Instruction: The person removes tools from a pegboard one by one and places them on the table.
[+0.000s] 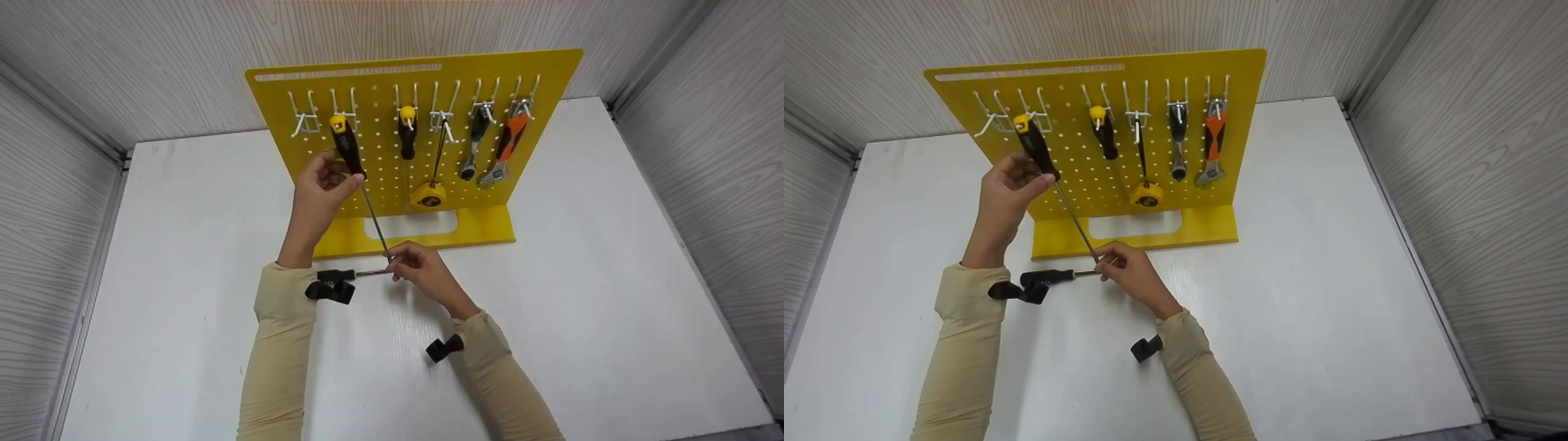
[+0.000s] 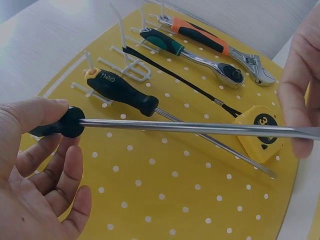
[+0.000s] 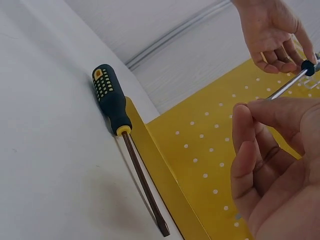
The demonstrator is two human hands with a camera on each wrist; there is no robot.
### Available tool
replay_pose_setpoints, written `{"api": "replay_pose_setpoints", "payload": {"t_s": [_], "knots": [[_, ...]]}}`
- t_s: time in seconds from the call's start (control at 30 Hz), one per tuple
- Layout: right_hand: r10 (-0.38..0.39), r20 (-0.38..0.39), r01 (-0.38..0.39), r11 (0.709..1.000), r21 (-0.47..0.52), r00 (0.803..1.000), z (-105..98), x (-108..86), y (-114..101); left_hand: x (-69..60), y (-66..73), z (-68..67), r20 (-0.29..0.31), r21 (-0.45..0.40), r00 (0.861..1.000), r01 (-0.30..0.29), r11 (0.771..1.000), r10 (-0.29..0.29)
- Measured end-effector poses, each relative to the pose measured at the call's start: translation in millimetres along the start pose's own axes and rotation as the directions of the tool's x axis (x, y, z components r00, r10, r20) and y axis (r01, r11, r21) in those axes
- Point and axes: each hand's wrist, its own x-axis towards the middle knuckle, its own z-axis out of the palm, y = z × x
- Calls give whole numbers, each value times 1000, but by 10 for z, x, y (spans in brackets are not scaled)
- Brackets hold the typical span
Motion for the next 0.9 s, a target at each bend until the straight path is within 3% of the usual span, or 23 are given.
{"api": "replay_pose_setpoints", "payload": {"t_s": [0.4,0.9], "knots": [[-26,29,26,999,20,999,24,-20,-23,-67,20,-10,-3,-5,1000,-30,1000,30],[-11,-11,11,999,-33,1000,22,-54,-61,-153,104,-17,-16,43,996,-84,996,84]]}}
